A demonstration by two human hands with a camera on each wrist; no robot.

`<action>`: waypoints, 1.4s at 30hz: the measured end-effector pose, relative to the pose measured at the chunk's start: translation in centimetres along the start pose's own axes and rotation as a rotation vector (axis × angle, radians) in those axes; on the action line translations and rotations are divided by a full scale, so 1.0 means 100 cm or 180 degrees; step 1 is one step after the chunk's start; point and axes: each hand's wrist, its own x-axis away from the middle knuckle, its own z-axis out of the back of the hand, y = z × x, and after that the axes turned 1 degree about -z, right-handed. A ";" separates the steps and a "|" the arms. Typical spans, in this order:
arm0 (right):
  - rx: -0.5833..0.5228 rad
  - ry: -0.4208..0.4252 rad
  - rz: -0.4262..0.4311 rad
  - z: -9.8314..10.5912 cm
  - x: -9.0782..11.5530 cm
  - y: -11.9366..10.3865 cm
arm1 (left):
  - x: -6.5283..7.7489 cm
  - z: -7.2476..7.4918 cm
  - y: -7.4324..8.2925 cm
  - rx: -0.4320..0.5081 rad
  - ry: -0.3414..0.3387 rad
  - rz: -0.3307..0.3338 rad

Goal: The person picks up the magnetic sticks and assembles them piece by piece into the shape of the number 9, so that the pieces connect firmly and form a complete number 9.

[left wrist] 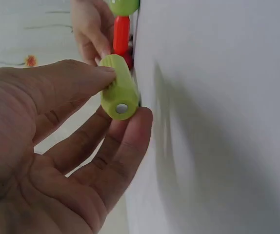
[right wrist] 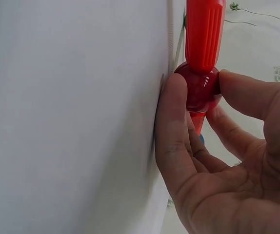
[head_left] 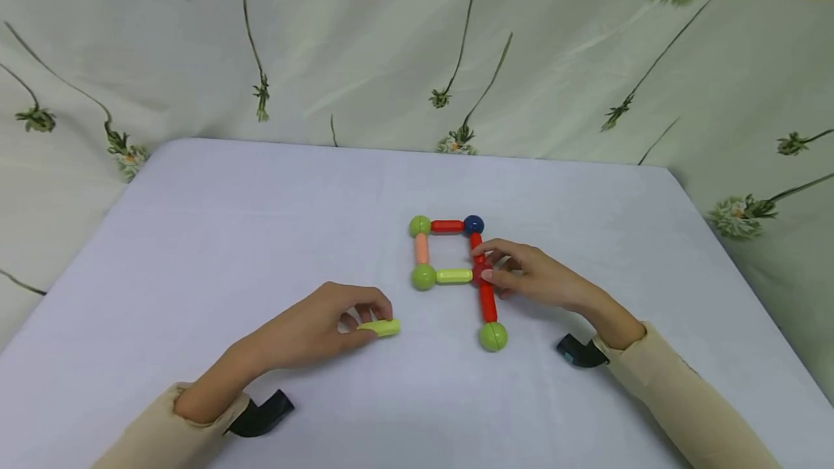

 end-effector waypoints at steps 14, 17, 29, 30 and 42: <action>0.0121 0.0032 0.0067 -0.004 -0.003 -0.010 | -0.043 -0.026 0.013 0.0096 -0.0074 -0.0188; 0.0102 0.0030 0.0057 -0.003 -0.004 -0.010 | -0.051 -0.032 0.016 0.0107 -0.0117 -0.0230; 0.0076 0.0048 0.0040 -0.003 -0.004 -0.009 | -0.064 -0.045 0.023 0.0154 -0.0149 -0.0322; 0.0076 0.0049 0.0048 -0.003 -0.004 -0.009 | -0.064 -0.046 0.023 0.0163 -0.0148 -0.0322; 0.0036 0.0034 0.0087 -0.003 -0.003 -0.008 | -0.066 -0.051 0.021 0.0206 -0.0183 -0.0282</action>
